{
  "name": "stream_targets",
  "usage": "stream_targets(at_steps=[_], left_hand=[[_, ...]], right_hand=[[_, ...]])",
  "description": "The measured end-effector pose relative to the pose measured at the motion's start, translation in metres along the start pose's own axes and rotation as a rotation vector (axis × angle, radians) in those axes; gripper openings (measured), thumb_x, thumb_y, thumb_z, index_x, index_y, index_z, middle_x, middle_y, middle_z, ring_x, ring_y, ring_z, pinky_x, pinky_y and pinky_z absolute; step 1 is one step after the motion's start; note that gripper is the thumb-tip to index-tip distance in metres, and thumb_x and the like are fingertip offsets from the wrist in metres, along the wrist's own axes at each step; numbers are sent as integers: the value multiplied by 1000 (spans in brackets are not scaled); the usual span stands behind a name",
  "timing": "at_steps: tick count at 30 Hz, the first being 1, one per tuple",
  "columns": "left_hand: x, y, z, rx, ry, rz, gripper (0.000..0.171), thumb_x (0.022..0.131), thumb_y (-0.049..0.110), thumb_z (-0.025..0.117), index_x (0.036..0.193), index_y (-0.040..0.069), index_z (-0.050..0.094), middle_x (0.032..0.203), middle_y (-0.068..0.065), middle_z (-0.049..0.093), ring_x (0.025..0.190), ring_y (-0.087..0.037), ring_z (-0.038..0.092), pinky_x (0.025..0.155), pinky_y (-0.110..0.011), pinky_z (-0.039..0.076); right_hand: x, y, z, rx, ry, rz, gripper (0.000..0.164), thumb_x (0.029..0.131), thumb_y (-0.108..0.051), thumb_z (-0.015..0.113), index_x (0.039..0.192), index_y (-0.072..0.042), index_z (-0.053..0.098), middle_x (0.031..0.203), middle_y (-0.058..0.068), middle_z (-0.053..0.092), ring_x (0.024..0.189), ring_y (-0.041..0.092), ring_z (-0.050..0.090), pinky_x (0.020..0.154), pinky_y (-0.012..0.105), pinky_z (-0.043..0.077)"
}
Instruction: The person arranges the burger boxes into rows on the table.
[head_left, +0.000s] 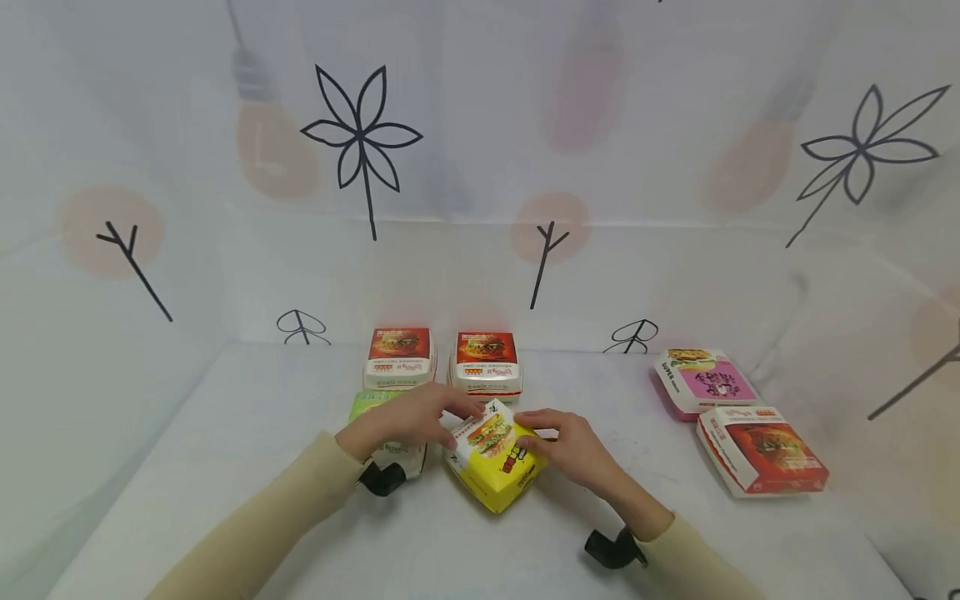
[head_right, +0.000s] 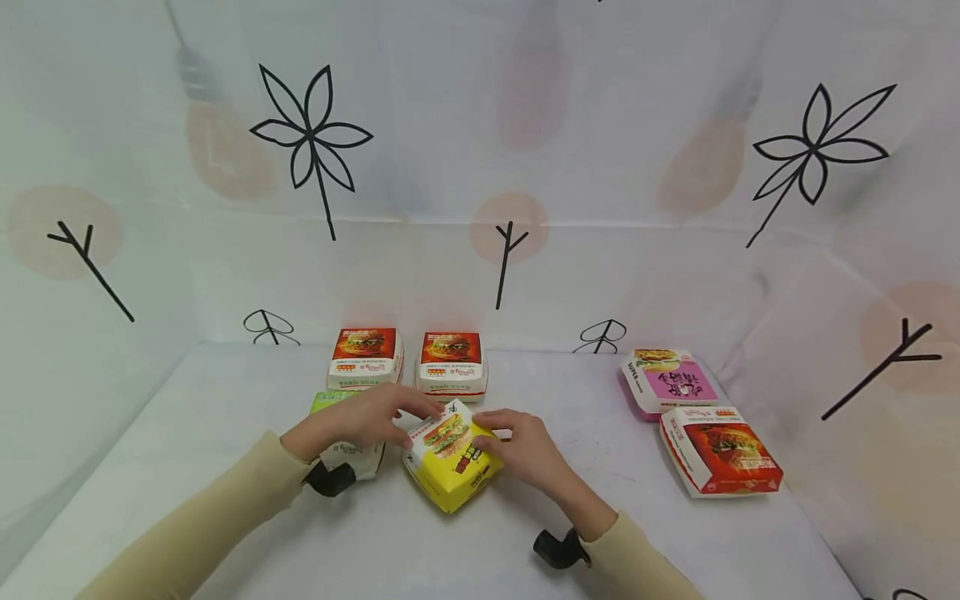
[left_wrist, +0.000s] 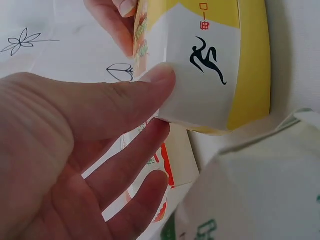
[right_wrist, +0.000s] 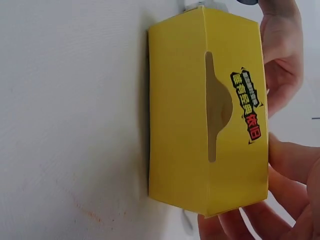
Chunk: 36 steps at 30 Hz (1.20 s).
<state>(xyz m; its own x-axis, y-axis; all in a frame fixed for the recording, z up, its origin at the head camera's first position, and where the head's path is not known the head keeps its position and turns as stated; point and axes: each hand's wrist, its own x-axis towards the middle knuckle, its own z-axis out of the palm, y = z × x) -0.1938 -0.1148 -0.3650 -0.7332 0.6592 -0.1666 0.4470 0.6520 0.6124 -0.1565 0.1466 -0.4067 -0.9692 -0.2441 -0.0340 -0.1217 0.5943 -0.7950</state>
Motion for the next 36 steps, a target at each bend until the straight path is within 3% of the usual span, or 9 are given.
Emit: stream_targets(at_steps=[6, 12, 17, 21, 27, 36], left_hand=[[1, 0, -1, 9, -28, 10, 49, 87, 3, 74, 131, 25, 67, 137, 16, 58, 126, -14, 55, 103, -40, 46], [4, -2, 0, 9, -25, 27, 51, 87, 0, 72, 132, 24, 66, 136, 13, 59, 126, -14, 54, 104, -41, 45], [8, -2, 1, 56, 15, -5, 46, 89, 2, 72, 128, 26, 68, 130, 11, 63, 121, -14, 58, 101, -39, 47], [9, -1, 0, 91, 70, -27, 41, 88, 5, 75, 124, 22, 69, 121, 7, 67, 112, -16, 62, 96, -38, 51], [9, -2, -1, 105, 103, -26, 35, 87, 7, 76, 119, 19, 70, 115, 8, 68, 104, -14, 63, 89, -33, 52], [0, -10, -5, 49, 123, -8, 31, 87, 18, 79, 117, 20, 71, 111, 8, 68, 99, -15, 64, 83, -30, 53]], right_hand=[[2, 3, -2, 26, -11, -10, 36, 87, -18, 79, 121, -16, 72, 127, 2, 66, 116, 26, 60, 91, 41, 54], [9, 8, -5, 63, -97, -129, 54, 87, -13, 77, 138, -14, 60, 150, 7, 48, 137, 33, 42, 104, 49, 45], [15, 12, -9, 92, -221, -236, 60, 88, -10, 75, 144, -12, 53, 159, 8, 35, 143, 36, 32, 109, 54, 36], [18, 13, -10, 103, -274, -232, 59, 89, -14, 75, 143, -13, 54, 159, 9, 34, 145, 37, 30, 111, 56, 32], [17, 12, -11, 53, -247, -203, 58, 88, -22, 76, 142, -14, 56, 158, 9, 35, 142, 39, 33, 110, 60, 31], [12, 10, -8, 20, -190, -174, 53, 87, -25, 77, 136, -15, 62, 154, 8, 40, 141, 38, 33, 108, 66, 31]])
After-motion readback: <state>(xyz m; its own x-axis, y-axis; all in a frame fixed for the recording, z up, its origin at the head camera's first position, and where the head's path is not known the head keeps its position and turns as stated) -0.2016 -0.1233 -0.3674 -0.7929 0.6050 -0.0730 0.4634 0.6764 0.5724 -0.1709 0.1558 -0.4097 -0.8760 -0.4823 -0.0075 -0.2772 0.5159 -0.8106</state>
